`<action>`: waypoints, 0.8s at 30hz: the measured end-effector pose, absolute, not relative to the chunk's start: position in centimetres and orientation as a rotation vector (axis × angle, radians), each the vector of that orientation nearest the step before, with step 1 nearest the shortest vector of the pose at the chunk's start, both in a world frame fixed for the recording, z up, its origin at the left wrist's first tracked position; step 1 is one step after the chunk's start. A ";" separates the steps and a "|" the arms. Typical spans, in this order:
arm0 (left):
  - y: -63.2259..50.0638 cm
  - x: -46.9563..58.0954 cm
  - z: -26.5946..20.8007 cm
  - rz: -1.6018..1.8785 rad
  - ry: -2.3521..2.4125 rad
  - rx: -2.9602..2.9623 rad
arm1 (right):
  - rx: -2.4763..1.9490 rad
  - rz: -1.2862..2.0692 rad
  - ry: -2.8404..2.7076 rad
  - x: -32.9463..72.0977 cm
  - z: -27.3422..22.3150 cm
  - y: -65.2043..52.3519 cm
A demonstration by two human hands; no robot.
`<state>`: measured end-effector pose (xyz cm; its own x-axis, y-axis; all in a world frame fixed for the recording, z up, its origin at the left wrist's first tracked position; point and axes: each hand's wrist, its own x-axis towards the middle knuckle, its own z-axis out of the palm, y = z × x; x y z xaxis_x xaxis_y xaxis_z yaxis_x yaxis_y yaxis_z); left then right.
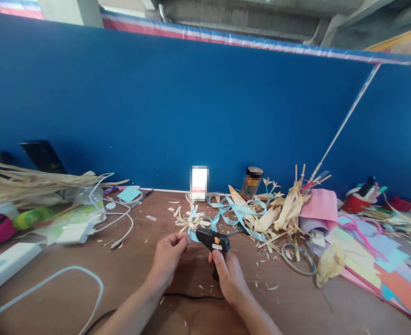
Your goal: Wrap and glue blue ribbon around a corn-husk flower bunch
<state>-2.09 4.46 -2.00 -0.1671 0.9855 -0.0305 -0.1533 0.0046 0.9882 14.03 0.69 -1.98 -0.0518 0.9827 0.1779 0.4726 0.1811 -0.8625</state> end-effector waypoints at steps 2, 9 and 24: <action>4.4 -2.1 -1.9 1.381 1.229 0.997 | -1.386 0.822 -1.630 14.1 -1.8 0.7; 4.6 -2.2 -1.6 1.382 1.267 0.980 | -1.277 0.855 -1.493 14.9 -1.9 0.5; 4.8 -2.9 -1.2 1.430 1.249 0.894 | -1.997 0.143 -1.880 19.3 0.7 -0.6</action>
